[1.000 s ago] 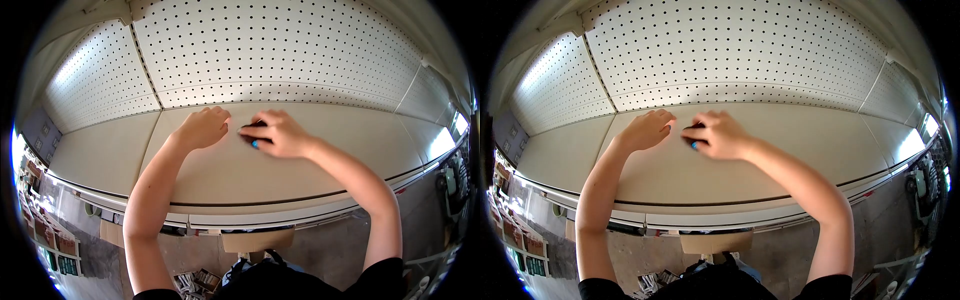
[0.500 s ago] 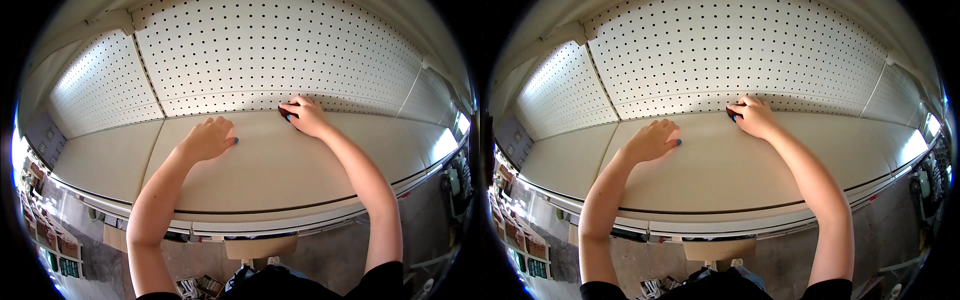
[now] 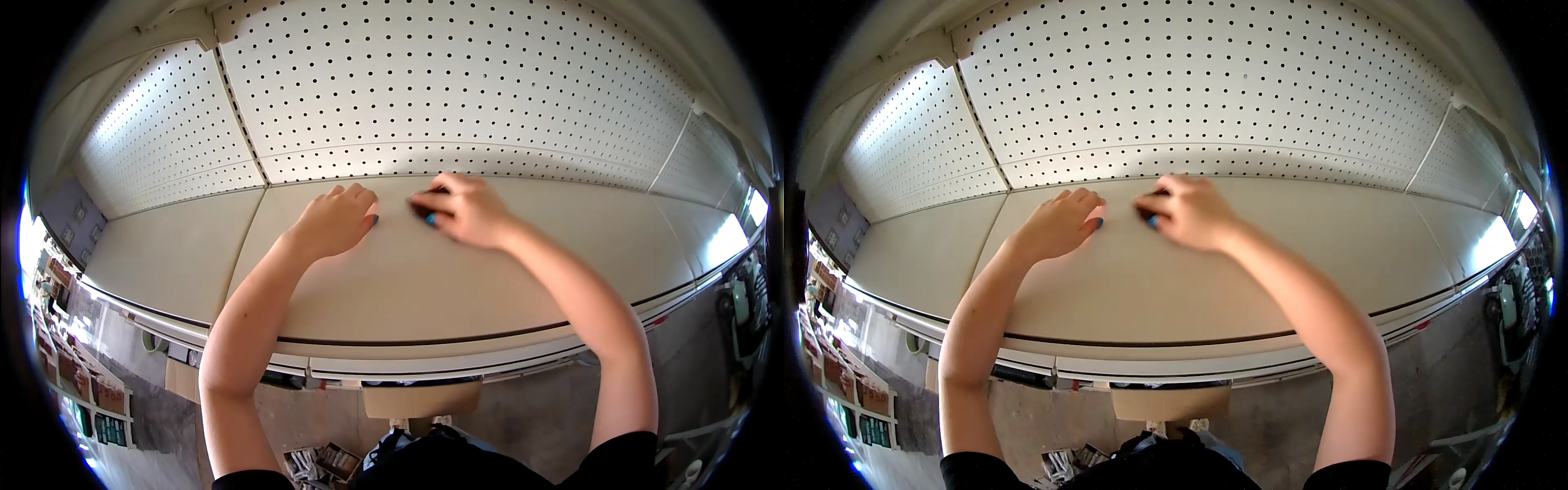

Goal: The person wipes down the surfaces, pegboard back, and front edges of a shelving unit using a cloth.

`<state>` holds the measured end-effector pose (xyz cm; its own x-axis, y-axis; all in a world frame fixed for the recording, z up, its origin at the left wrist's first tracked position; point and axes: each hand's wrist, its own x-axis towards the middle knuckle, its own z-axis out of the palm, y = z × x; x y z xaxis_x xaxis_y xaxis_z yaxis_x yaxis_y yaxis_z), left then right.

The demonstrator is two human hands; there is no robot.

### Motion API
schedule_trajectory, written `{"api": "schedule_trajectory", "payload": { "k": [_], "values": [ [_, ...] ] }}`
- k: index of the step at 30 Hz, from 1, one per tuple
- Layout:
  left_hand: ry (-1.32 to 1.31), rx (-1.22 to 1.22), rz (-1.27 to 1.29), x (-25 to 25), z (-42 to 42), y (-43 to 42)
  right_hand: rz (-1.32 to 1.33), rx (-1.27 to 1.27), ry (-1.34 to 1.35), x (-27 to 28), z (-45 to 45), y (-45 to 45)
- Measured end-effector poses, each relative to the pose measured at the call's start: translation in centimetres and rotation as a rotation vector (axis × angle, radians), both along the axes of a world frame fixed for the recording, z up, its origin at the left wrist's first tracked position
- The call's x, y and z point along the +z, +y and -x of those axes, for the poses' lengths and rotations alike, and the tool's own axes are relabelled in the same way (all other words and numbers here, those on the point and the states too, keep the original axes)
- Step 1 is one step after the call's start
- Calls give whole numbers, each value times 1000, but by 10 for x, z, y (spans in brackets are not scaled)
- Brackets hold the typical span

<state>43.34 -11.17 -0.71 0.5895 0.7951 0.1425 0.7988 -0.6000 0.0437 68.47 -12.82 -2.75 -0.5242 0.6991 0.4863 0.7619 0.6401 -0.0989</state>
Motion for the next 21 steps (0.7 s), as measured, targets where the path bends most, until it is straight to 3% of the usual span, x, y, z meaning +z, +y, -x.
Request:
{"api": "schedule_trajectory", "payload": {
  "k": [1, 3, 6, 9, 12, 16, 19, 21],
  "values": [
    [10, -5, -11, 0, 0, 0, -86, -50, 27, -8, -19, 15],
    [27, -17, -39, -1, 1, 3, 64, -260, 82, -5, -47, 25],
    [-2, -16, 4, 0, 3, 5, -37, -347, 38, -11, -61, 29],
    [-16, 5, 78, 6, 2, 4, 38, -319, 1, -6, -49, 21],
    [5, -1, 56, 7, 1, 3, -85, -8, 12, -3, -8, -8],
    [46, -4, 45, 7, 2, 3, -110, 205, -53, 3, 29, -38],
    [52, 13, 45, 6, 1, 2, -62, 206, -36, 5, 25, -35],
    [26, 34, 64, 5, -1, -1, -28, 36, -11, 2, 8, -18]
  ]
}}
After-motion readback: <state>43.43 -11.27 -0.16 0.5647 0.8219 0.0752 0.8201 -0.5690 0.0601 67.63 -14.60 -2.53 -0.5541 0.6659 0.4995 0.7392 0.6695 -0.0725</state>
